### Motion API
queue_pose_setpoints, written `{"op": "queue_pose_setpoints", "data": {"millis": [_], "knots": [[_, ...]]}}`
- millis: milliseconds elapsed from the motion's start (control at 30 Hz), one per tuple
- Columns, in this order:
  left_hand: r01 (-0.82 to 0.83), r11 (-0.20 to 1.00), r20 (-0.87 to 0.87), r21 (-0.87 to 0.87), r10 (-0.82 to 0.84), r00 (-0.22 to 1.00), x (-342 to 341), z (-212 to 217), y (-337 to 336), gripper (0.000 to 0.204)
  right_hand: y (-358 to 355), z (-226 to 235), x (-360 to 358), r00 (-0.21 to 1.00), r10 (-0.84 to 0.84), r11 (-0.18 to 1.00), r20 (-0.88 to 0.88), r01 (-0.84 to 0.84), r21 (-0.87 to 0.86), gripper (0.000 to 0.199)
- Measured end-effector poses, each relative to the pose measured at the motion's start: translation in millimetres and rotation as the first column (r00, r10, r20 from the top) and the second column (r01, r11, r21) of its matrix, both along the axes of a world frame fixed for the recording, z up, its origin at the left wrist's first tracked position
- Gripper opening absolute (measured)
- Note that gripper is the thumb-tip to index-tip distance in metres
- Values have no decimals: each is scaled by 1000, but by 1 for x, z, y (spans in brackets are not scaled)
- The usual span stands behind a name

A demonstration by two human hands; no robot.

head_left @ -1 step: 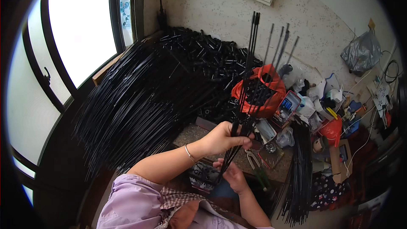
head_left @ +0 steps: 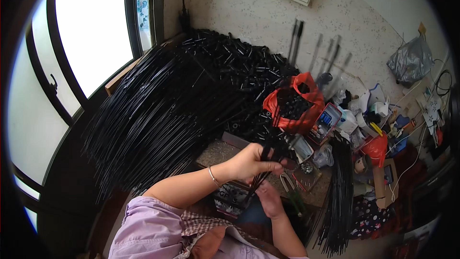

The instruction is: Measure and organize bundles of thin black rods using a template and pliers at an assembly station.

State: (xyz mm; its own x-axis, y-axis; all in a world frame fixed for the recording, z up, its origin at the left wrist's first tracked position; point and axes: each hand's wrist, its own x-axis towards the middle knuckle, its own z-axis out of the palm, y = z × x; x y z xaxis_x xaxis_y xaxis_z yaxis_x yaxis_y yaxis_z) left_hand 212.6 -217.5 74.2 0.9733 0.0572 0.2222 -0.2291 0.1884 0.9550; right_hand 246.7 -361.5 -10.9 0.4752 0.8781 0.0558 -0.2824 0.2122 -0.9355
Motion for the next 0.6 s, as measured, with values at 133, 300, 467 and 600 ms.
{"op": "queue_pose_setpoints", "data": {"millis": [133, 300, 467, 600], "knots": [[-165, 843, 532, 512, -160, 832, -21, -40, -9, 11, 7, 24, 32, 489, 164, 984, -857, -145, 105, 75], [38, 537, 240, 843, -438, 866, -32, -102, 1, 12, 56, 56, 54, 729, -249, 959, -638, 92, -269, 69], [-252, 766, 316, 592, 67, 946, -12, -120, 16, 18, 85, 56, 77, 848, -491, 729, 198, 525, -440, 72], [-386, 586, 425, 713, 77, 902, -1, -151, 26, 32, 75, 67, 77, 960, -278, 957, -33, 274, -98, 77]]}}
